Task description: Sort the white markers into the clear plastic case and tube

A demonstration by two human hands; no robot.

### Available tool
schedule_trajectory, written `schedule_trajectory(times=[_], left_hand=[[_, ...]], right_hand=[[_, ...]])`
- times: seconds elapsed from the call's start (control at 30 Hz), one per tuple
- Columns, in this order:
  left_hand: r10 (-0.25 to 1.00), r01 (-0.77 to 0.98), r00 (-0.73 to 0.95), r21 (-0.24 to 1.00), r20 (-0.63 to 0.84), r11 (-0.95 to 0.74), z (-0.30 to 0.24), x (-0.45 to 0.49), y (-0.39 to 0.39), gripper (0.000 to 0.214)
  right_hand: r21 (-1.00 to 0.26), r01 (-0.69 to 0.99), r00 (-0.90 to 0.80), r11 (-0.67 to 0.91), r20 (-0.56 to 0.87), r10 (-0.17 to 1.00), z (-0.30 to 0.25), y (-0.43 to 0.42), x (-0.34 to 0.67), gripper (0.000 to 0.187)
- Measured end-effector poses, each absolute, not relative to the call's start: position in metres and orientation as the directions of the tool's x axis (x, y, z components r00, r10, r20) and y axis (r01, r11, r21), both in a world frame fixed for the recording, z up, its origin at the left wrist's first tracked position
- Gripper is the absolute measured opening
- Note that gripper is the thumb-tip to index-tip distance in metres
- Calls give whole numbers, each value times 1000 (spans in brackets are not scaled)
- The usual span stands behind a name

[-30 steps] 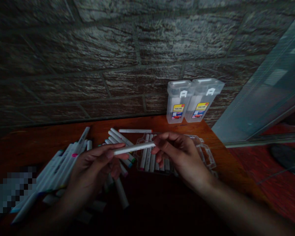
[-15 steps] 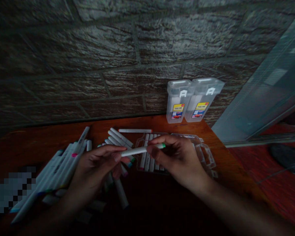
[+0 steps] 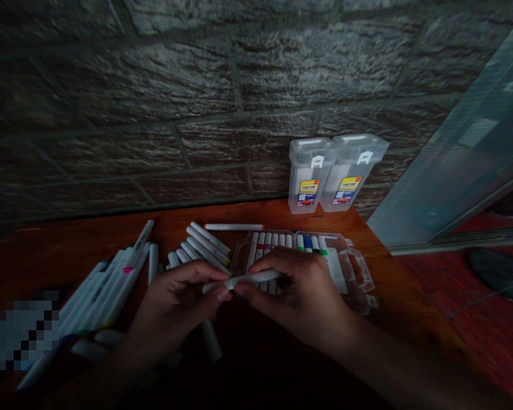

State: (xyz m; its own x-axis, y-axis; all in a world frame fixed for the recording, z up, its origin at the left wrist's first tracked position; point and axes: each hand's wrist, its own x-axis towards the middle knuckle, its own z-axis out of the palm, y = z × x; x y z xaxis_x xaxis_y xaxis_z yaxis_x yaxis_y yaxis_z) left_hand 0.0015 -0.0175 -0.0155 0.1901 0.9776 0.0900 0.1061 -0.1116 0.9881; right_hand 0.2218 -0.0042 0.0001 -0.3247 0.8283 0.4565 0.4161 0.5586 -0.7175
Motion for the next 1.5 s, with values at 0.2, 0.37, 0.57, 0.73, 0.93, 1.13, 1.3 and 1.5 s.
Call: schedule_trajectory(times=[0.2, 0.37, 0.57, 0.73, 0.93, 1.13, 1.3, 1.5], left_hand=[[962, 149, 236, 974, 134, -173, -13, 4, -18, 6], [950, 214, 273, 954, 148, -210, -11, 1, -22, 13], [937, 266, 313, 933, 153, -241, -14, 0, -23, 18], [939, 205, 270, 941, 212, -271, -12, 2, -19, 9], [951, 201, 223, 944, 215, -261, -6, 0, -17, 4], [981, 123, 170, 986, 91, -113, -4, 0, -17, 10], [990, 26, 142, 999, 22, -26, 2, 2, -14, 16], [993, -17, 114, 1000, -1, 3, 5, 1, -11, 21]], right_hand=[[-679, 437, -348, 591, 478, 806, 0, -5, 222, 15], [-685, 433, -336, 586, 481, 810, 2, -5, 221, 19], [-692, 441, -325, 572, 471, 820, 3, -5, 220, 21], [-723, 420, -330, 548, 440, 835, 2, -7, 220, 15], [-769, 387, -335, 509, 398, 854, 4, -8, 218, 7], [-866, 282, -306, 414, 328, 894, 7, -5, 219, 5], [-905, 200, -276, 376, 316, 908, 8, -2, 219, 5], [-934, 134, -229, 330, 295, 928, 9, 0, 218, 5]])
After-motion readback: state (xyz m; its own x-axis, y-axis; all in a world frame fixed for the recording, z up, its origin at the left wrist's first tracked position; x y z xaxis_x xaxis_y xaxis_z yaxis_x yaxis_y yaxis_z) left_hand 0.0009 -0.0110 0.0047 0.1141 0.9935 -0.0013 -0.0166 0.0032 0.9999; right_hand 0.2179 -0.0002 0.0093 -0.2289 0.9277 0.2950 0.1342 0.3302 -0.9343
